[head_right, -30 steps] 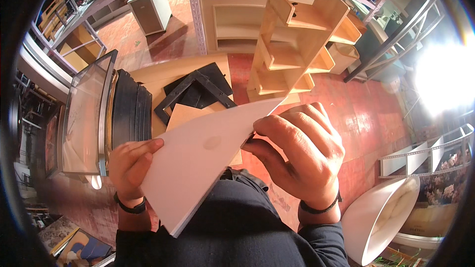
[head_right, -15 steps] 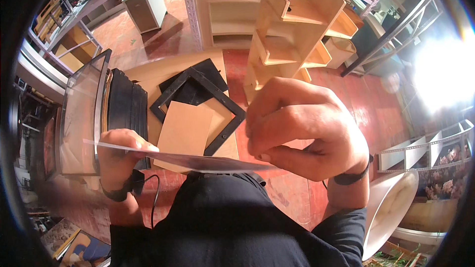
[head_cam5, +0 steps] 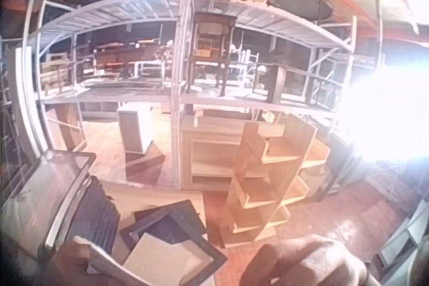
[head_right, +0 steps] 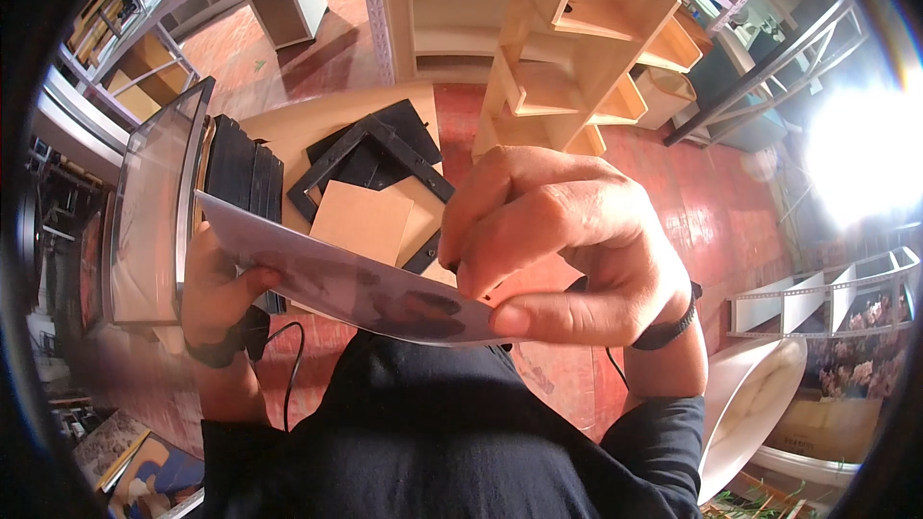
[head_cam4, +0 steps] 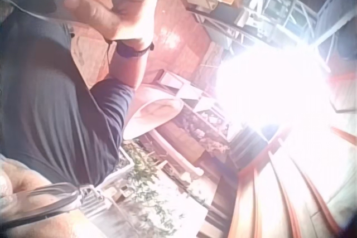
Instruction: Placing a printed photo into a picture frame and securing the back panel.
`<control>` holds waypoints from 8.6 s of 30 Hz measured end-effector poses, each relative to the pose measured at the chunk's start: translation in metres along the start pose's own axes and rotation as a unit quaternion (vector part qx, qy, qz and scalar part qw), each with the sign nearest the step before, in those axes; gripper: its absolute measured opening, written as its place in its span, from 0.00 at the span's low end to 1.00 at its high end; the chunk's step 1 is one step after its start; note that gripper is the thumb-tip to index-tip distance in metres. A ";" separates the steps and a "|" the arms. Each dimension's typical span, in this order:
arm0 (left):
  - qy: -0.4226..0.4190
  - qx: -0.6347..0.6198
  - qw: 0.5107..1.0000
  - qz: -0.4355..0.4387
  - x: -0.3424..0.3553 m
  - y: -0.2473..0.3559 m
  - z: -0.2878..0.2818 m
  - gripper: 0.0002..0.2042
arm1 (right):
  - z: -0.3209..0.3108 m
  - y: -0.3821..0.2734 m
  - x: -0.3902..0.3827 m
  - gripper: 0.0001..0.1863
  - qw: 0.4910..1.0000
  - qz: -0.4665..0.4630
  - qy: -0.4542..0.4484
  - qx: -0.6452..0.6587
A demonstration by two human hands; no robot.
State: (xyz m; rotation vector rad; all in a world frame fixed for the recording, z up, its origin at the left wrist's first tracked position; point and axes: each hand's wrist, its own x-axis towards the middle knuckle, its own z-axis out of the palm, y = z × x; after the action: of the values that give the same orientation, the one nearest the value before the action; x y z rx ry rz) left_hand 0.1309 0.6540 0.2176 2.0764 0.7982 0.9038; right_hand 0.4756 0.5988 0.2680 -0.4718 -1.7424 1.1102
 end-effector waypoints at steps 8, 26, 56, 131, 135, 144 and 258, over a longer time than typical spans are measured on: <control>0.003 0.009 1.000 0.006 0.000 0.000 0.004 0.16 | -0.003 0.018 -0.005 0.09 0.998 -0.015 -0.036 -0.047; -0.019 0.030 0.999 0.003 0.007 0.002 0.011 0.14 | 0.000 0.028 -0.012 0.17 0.982 0.151 -0.041 0.106; -0.067 -0.007 0.997 0.020 0.016 0.012 0.020 0.12 | -0.026 0.044 -0.027 0.19 0.975 0.177 -0.062 0.116; 0.295 0.115 0.930 -0.189 -0.147 -0.114 0.011 0.10 | 0.114 0.268 -0.066 0.08 0.907 0.316 0.275 -0.043; 0.275 0.113 0.930 -0.214 -0.143 -0.106 0.013 0.10 | 0.102 0.310 -0.090 0.12 0.846 0.486 0.217 0.018; 0.132 0.031 0.961 -0.242 -0.110 -0.186 0.026 0.11 | 0.096 0.386 -0.098 0.15 0.795 0.585 0.163 0.001; 0.277 -0.157 0.944 -0.092 -0.038 -0.090 0.055 0.05 | 0.044 0.201 -0.072 0.11 0.962 0.162 0.217 -0.040</control>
State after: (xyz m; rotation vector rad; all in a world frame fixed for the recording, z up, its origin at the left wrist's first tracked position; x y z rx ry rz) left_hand 0.1308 0.6541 0.1052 1.4540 1.0344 1.4312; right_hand 0.4349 0.6279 0.0562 -0.9994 -1.3546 1.0623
